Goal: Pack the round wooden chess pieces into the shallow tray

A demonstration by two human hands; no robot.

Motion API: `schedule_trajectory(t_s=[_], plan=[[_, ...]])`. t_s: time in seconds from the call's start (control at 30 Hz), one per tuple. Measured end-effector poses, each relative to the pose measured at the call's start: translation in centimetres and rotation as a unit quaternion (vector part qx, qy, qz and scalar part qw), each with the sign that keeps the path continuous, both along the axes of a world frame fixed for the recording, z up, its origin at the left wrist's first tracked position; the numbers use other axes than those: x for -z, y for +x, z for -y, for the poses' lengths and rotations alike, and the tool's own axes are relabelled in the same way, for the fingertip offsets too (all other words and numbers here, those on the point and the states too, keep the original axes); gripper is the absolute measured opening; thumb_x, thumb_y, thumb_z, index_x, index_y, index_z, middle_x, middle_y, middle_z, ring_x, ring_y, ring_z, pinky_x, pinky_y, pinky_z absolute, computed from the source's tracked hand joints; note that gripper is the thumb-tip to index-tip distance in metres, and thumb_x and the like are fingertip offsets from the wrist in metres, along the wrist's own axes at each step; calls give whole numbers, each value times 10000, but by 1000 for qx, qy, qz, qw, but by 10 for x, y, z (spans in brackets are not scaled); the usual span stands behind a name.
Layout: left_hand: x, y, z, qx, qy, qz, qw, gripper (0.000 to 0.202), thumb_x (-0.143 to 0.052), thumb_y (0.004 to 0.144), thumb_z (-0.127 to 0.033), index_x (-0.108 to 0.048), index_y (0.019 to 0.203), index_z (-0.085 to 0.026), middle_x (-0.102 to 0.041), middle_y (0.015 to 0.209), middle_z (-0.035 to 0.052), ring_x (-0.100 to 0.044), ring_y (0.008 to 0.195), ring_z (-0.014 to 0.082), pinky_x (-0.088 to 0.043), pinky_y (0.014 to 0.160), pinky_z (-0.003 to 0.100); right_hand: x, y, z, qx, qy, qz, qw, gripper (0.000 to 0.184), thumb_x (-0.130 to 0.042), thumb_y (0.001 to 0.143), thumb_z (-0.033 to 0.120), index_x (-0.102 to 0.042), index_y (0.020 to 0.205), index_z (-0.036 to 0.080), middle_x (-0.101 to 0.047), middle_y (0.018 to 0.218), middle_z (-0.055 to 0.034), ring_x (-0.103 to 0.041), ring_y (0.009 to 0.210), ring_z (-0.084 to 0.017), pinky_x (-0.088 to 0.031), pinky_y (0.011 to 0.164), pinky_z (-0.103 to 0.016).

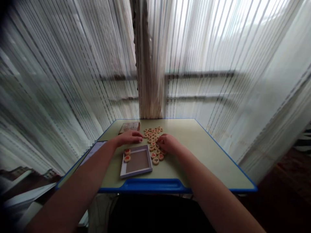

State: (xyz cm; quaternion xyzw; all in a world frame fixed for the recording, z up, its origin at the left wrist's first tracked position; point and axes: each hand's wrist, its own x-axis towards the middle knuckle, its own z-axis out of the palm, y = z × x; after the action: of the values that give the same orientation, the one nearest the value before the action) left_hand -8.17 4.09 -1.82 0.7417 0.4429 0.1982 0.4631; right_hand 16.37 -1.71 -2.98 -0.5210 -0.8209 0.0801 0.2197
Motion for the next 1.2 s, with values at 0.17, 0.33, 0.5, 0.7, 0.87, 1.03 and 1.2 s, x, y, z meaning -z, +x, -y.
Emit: schedule_trajectory(t_s=[0.17, 0.33, 0.5, 0.7, 0.87, 1.03, 1.2], plan=[[-8, -3, 10, 65, 41, -95, 992, 332, -661, 668, -414, -730, 838, -137, -692, 759, 39, -570, 673, 137, -410, 623, 247, 2, 0, -4, -2, 9, -8, 1000, 149, -595, 780, 194, -725, 851, 183, -682, 937, -61, -601, 675, -121, -474, 684, -231], [-15, 2, 15, 75, 67, -126, 987, 287, -685, 631, -372, -749, 787, -140, -688, 701, 19, -561, 653, 137, -410, 635, 244, 2, 1, -4, 17, 9, 0, 1000, 147, -605, 782, 213, -728, 856, 184, -684, 952, -63, -609, 695, -130, -479, 704, -241], [-12, 4, 17, 66, 74, -111, 989, 243, -683, 624, -361, -750, 737, -157, -662, 639, 9, -526, 575, 117, -397, 557, 227, 1, 2, -5, 25, 4, 6, 1000, 177, -583, 793, 173, -737, 880, 192, -684, 983, -71, -634, 790, -154, -486, 776, -254], [-6, 6, 17, 55, 52, -104, 992, 287, -687, 632, -404, -748, 775, -163, -600, 549, -1, -442, 435, 94, -366, 461, 238, -5, 8, -5, 35, 26, -8, 999, 179, -568, 808, 164, -742, 841, 189, -691, 916, -66, -633, 796, -157, -488, 780, -258], [-3, 11, 16, 77, 105, -106, 986, 246, -651, 653, -369, -744, 729, -155, -643, 615, 15, -518, 551, 119, -400, 556, 234, -10, 12, -3, 73, 32, -11, 997, 185, -557, 809, 146, -739, 838, 167, -686, 889, -74, -617, 737, -144, -480, 737, -251], [-3, 17, 20, 74, 134, -100, 983, 264, -634, 658, -376, -740, 716, -141, -644, 613, 15, -516, 569, 124, -386, 551, 228, -8, 9, -1, 47, 7, 6, 999, 163, -578, 803, 152, -738, 823, 178, -687, 870, -59, -619, 731, -139, -472, 721, -242], [-5, 23, 26, 72, 136, -99, 983, 252, -634, 659, -370, -740, 716, -149, -647, 615, 10, -520, 576, 124, -387, 550, 223, -8, 8, 0, 62, 22, 6, 998, 192, -563, 799, 136, -732, 873, 188, -681, 903, -62, -617, 756, -144, -471, 752, -256]])
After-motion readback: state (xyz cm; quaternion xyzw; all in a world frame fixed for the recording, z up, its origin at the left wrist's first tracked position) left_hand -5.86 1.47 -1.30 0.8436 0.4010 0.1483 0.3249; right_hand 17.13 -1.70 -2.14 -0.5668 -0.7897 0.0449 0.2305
